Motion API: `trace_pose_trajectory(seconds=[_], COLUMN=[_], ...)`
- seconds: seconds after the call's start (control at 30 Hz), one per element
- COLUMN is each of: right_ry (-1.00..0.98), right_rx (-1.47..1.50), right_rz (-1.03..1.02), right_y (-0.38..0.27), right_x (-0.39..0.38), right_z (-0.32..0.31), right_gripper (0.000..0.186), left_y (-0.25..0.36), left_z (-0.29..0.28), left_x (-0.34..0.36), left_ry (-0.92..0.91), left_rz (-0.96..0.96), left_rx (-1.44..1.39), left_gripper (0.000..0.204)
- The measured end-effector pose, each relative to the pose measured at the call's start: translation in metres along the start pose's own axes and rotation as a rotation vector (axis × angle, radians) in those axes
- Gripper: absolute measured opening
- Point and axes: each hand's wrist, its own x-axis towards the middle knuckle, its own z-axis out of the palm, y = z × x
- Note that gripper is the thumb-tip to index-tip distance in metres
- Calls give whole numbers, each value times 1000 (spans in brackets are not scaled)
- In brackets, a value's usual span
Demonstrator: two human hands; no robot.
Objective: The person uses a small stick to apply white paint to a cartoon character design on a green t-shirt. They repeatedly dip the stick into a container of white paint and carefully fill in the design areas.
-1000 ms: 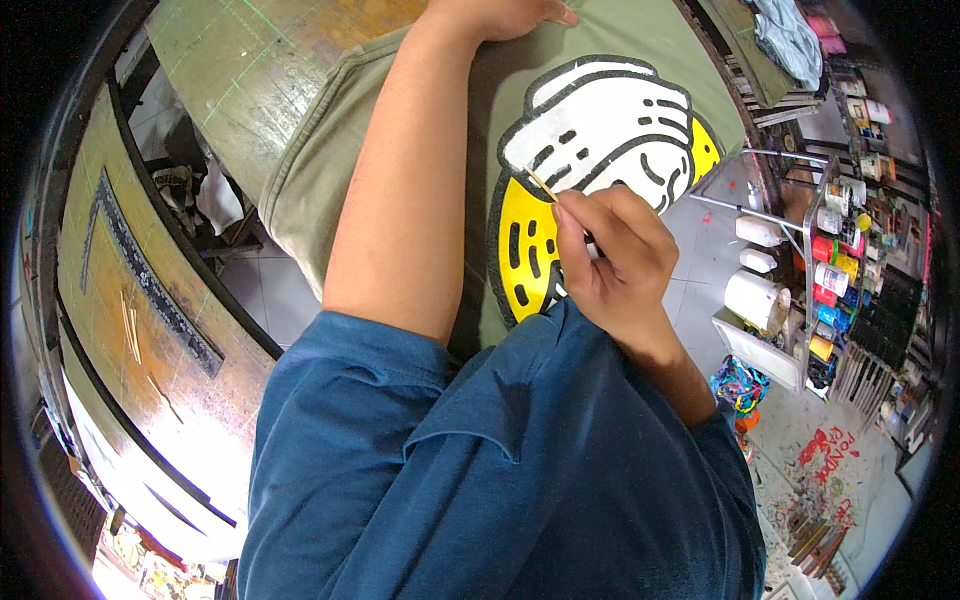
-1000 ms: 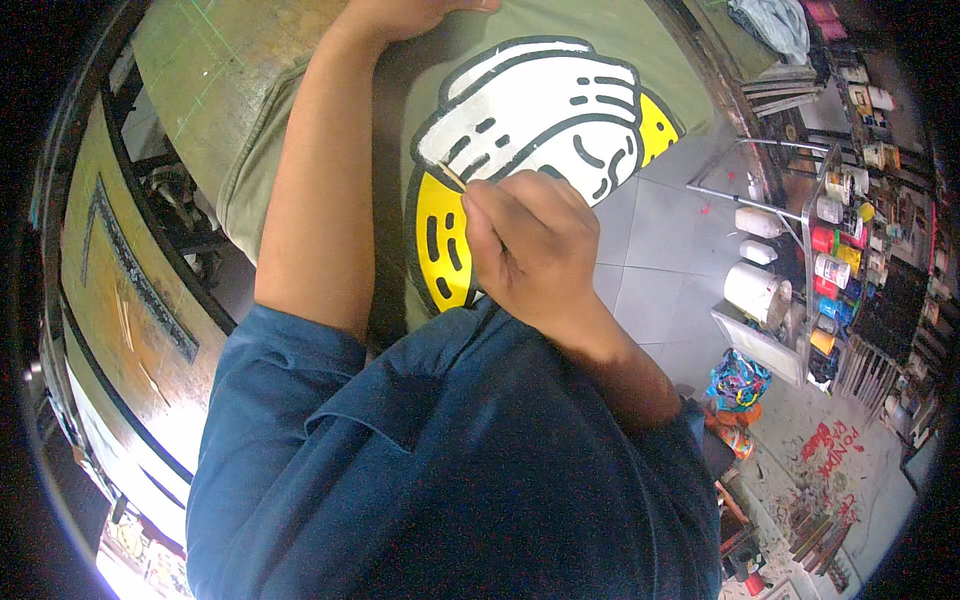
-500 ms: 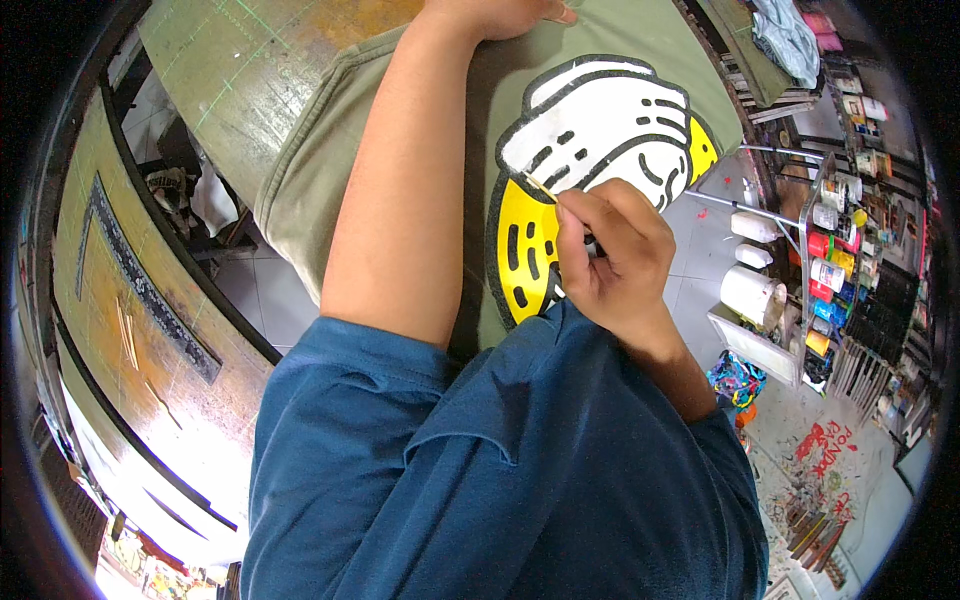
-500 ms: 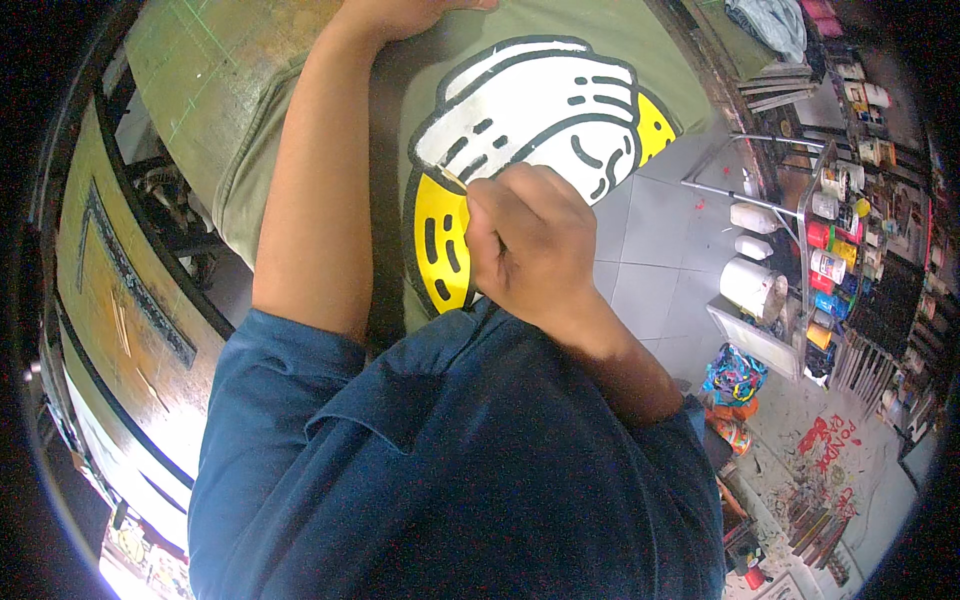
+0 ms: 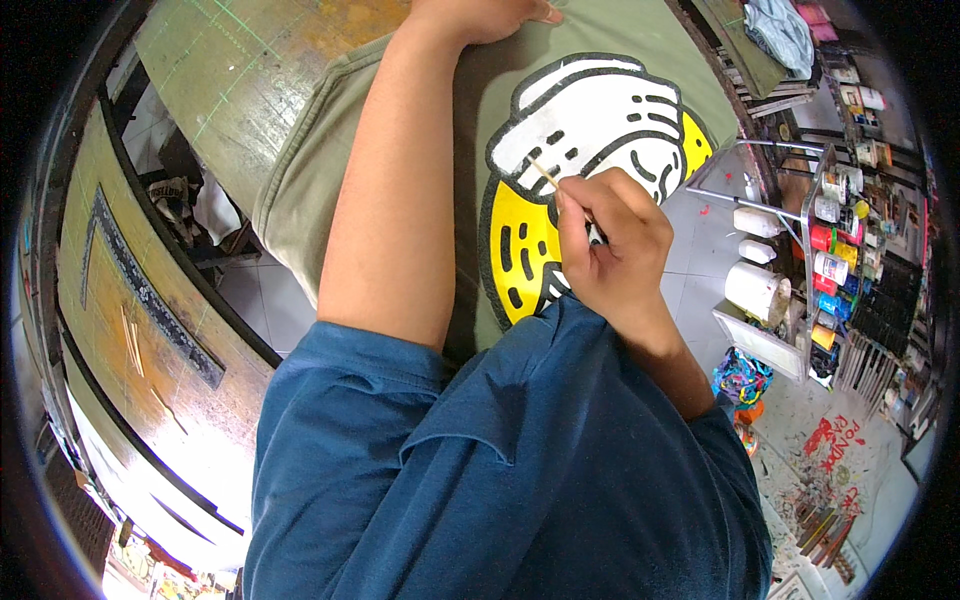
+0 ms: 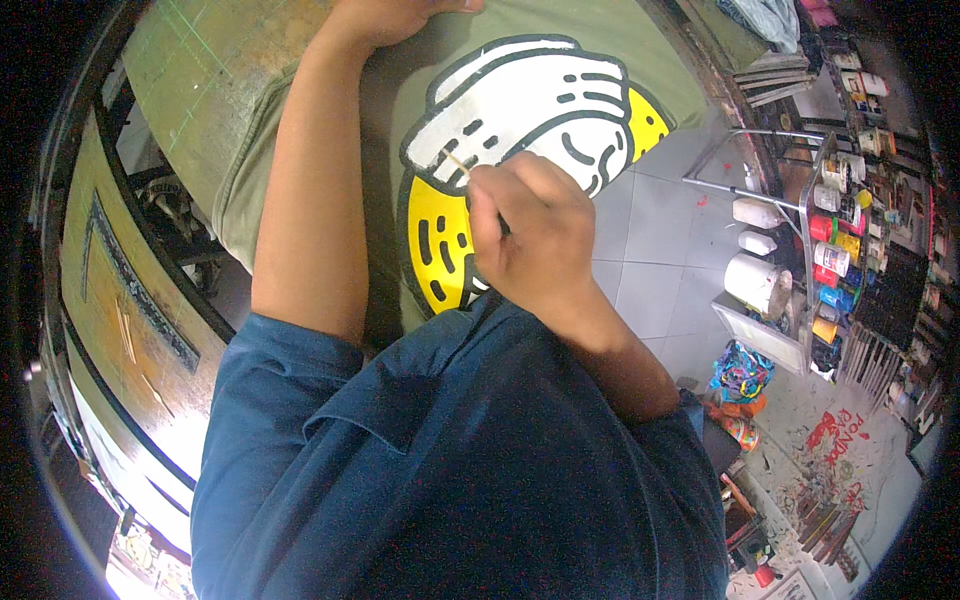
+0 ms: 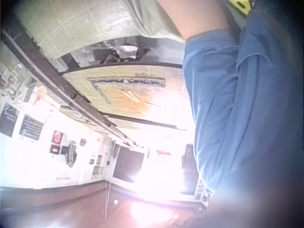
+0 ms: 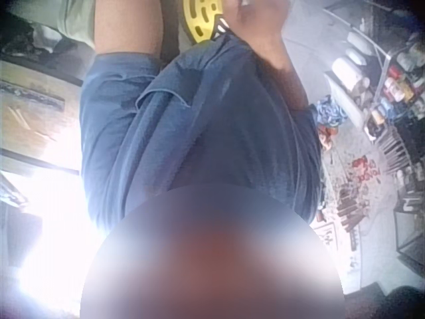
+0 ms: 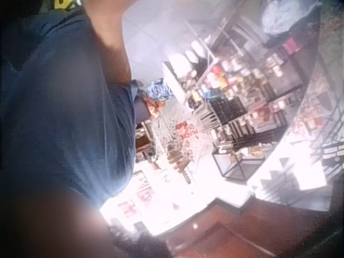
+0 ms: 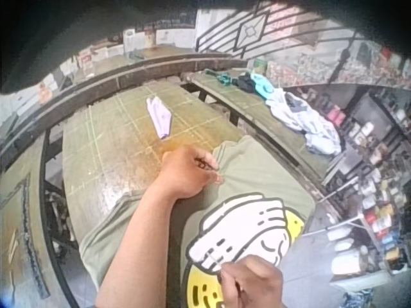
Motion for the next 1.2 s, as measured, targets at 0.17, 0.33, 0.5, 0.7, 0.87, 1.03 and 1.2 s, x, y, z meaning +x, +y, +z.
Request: trace_pose_trajectory(seconds=[0.17, 0.33, 0.5, 0.7, 0.87, 1.03, 1.2], right_ry=[-65, -46, -29, -16, -69, -13, -68], right_rx=[-43, -12, -6, -3, -12, -41, -6], right_rz=[-28, -6, 9, 5, -31, 0, 2], right_y=[-2, -5, 0, 0, -1, 4, 0], right_x=[3, 2, -3, -6, -7, -8, -7], right_z=[-6, -7, -7, -8, -13, -9, -13], right_gripper=[14, 15, 16, 16, 16, 15, 15], left_y=[-1, -6, -7, 3, 6, 2, 1], left_z=[-1, 3, 4, -3, -4, 0, -1], left_x=[-2, 3, 5, -3, -3, -1, -1], left_ry=[-2, 16, 10, -8, -14, 0, -7], left_rz=[8, 17, -14, -21, -33, -18, -22], left_rx=[0, 15, -14, -11, -8, -15, -17], left_gripper=[26, 27, 27, 25, 24, 24, 24])
